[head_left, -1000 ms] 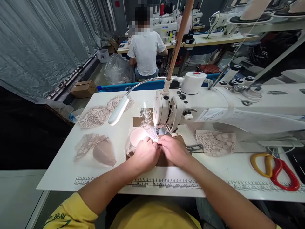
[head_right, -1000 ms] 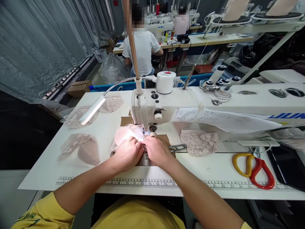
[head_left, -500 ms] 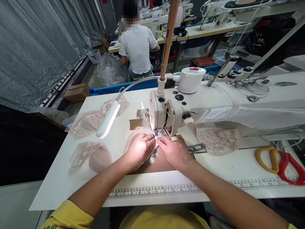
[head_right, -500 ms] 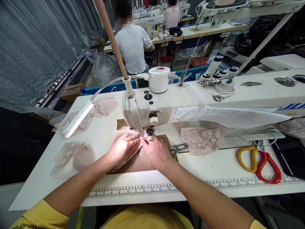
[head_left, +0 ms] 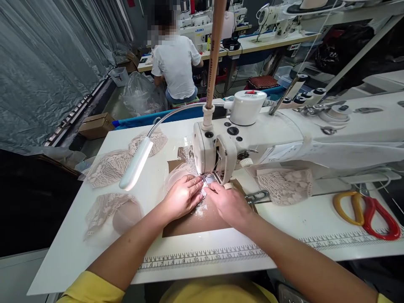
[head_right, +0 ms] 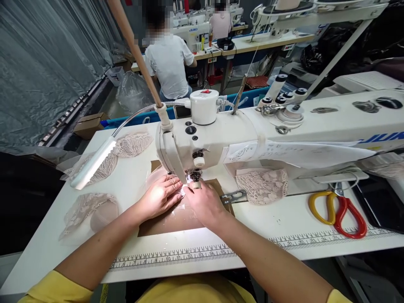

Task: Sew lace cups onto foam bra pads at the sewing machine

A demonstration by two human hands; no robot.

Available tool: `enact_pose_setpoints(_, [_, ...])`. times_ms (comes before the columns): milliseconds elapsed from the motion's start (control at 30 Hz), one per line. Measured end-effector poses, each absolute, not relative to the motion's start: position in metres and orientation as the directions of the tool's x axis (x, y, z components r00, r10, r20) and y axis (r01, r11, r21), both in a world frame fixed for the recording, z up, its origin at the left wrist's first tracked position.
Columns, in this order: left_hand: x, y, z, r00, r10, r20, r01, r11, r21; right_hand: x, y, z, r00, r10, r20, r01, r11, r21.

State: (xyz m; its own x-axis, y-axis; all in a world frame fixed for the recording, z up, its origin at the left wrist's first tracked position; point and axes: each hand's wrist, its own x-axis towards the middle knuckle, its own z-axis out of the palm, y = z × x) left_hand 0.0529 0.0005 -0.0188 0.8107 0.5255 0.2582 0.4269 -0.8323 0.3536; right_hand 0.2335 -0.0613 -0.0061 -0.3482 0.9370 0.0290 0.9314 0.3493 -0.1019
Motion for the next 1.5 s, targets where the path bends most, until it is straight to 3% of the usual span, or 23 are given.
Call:
enact_pose_setpoints(233, [0.052, 0.007, -0.027, 0.796, 0.535, 0.284, 0.449, -0.835, 0.316, 0.234, -0.060, -0.012, -0.350, 0.934, 0.073, 0.926, 0.357, -0.120])
enact_pose_setpoints(500, [0.049, 0.003, -0.026, 0.724, 0.658, 0.205, 0.606, -0.750, 0.265, 0.235, -0.061, -0.021, -0.349, 0.929, 0.119, 0.929, 0.360, -0.081])
enact_pose_setpoints(733, [0.046, -0.008, -0.023, 0.625, 0.769, 0.135, 0.748, -0.639, 0.178, 0.238, -0.061, -0.036, -0.369, 0.897, 0.242, 0.922, 0.386, -0.027])
enact_pose_setpoints(867, [0.015, -0.018, -0.005, 0.535, 0.840, 0.087, 0.807, -0.539, 0.243, 0.241, -0.060, -0.043, -0.411, 0.854, 0.320, 0.899, 0.438, -0.016])
enact_pose_setpoints(967, [-0.036, -0.033, 0.003, 0.368, 0.916, 0.161, 0.865, -0.401, 0.303, 0.243, -0.060, -0.044, -0.428, 0.849, 0.311, 0.888, 0.458, -0.029])
enact_pose_setpoints(1067, [-0.096, -0.054, -0.002, 0.062, 0.961, 0.268, 0.917, -0.161, 0.365, 0.243, -0.062, -0.038, -0.414, 0.864, 0.288, 0.864, 0.472, -0.174])
enact_pose_setpoints(1200, [-0.145, -0.094, -0.013, -0.078, 0.949, 0.304, 0.914, -0.053, 0.402, 0.239, -0.073, -0.018, -0.419, 0.887, 0.192, 0.691, 0.449, -0.566])
enact_pose_setpoints(1300, [-0.142, -0.126, -0.017, -0.149, 0.936, 0.319, 0.885, -0.018, 0.466, 0.227, -0.092, -0.006, -0.492, 0.867, -0.082, 0.509, 0.210, -0.835])
enact_pose_setpoints(1367, [-0.125, -0.142, -0.017, -0.209, 0.911, 0.356, 0.821, -0.034, 0.570, 0.213, -0.110, -0.007, -0.568, 0.795, -0.216, 0.361, 0.005, -0.933])
enact_pose_setpoints(1433, [-0.101, -0.152, -0.015, -0.258, 0.878, 0.404, 0.735, -0.093, 0.671, 0.194, -0.128, -0.012, -0.623, 0.755, -0.205, 0.196, -0.104, -0.975])
enact_pose_setpoints(1500, [-0.075, -0.155, -0.013, -0.252, 0.860, 0.445, 0.675, -0.174, 0.717, 0.174, -0.143, -0.017, -0.585, 0.791, -0.181, 0.032, -0.201, -0.979])
